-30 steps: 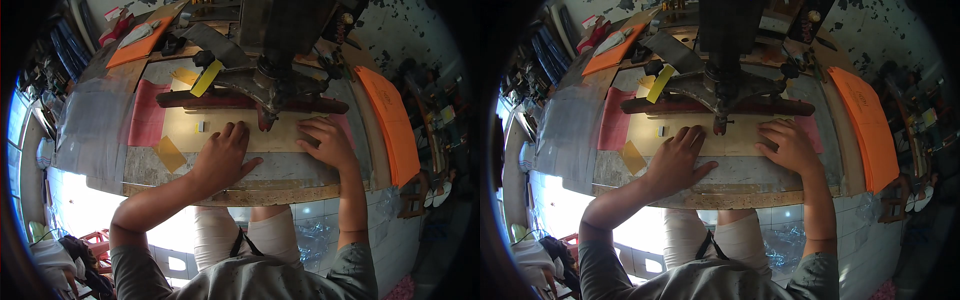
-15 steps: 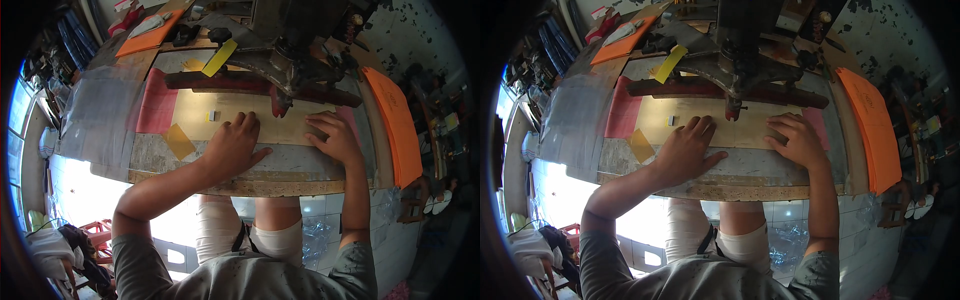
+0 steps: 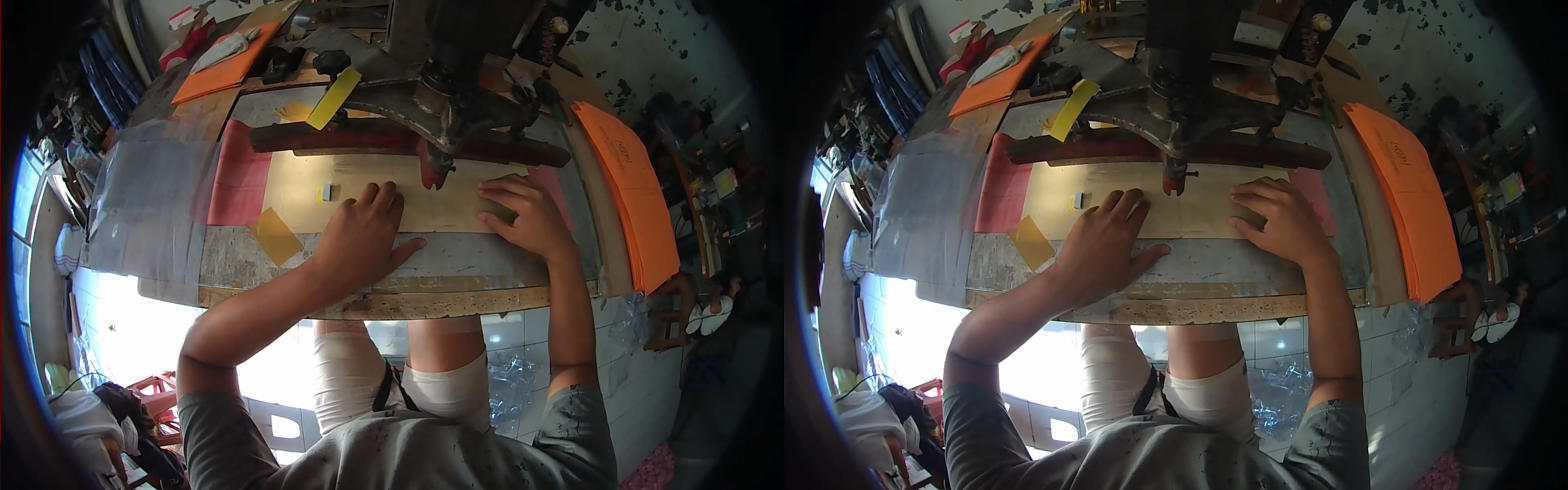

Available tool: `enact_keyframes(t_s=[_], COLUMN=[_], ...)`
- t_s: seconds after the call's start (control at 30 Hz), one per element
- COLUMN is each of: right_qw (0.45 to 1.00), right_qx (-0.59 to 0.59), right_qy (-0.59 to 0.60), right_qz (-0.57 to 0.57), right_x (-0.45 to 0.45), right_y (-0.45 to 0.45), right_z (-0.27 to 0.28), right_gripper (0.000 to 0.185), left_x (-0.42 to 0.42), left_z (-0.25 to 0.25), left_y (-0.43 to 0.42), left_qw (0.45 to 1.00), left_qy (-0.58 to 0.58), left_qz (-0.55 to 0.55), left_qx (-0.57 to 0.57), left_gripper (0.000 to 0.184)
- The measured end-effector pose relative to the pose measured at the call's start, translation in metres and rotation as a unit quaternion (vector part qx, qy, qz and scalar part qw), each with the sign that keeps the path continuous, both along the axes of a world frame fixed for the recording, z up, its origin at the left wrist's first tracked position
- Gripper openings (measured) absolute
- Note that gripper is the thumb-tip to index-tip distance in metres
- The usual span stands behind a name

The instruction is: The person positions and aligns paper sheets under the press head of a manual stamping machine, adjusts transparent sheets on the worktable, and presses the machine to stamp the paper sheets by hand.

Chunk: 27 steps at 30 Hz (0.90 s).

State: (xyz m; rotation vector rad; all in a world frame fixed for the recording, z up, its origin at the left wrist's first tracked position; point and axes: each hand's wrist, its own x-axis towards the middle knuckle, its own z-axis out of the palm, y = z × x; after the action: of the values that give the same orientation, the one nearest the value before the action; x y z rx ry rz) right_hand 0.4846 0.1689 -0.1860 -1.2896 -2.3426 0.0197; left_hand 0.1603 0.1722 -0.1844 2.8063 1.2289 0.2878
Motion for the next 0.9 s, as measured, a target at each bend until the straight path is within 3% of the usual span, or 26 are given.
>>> enact_keyframes(t_s=[0.9], right_qw=[1.000], right_qx=[-0.026], right_qy=[-0.003], right_qz=[-0.014], right_x=[0.0005], right_y=[-0.0003], right_z=[0.0027], right_gripper=[0.035], left_x=[-0.0012], left_z=[-0.0019], left_y=[0.0014], left_qw=[0.999], left_qy=[-0.032], left_qz=[-0.009], left_qx=[0.018], left_gripper=[0.067])
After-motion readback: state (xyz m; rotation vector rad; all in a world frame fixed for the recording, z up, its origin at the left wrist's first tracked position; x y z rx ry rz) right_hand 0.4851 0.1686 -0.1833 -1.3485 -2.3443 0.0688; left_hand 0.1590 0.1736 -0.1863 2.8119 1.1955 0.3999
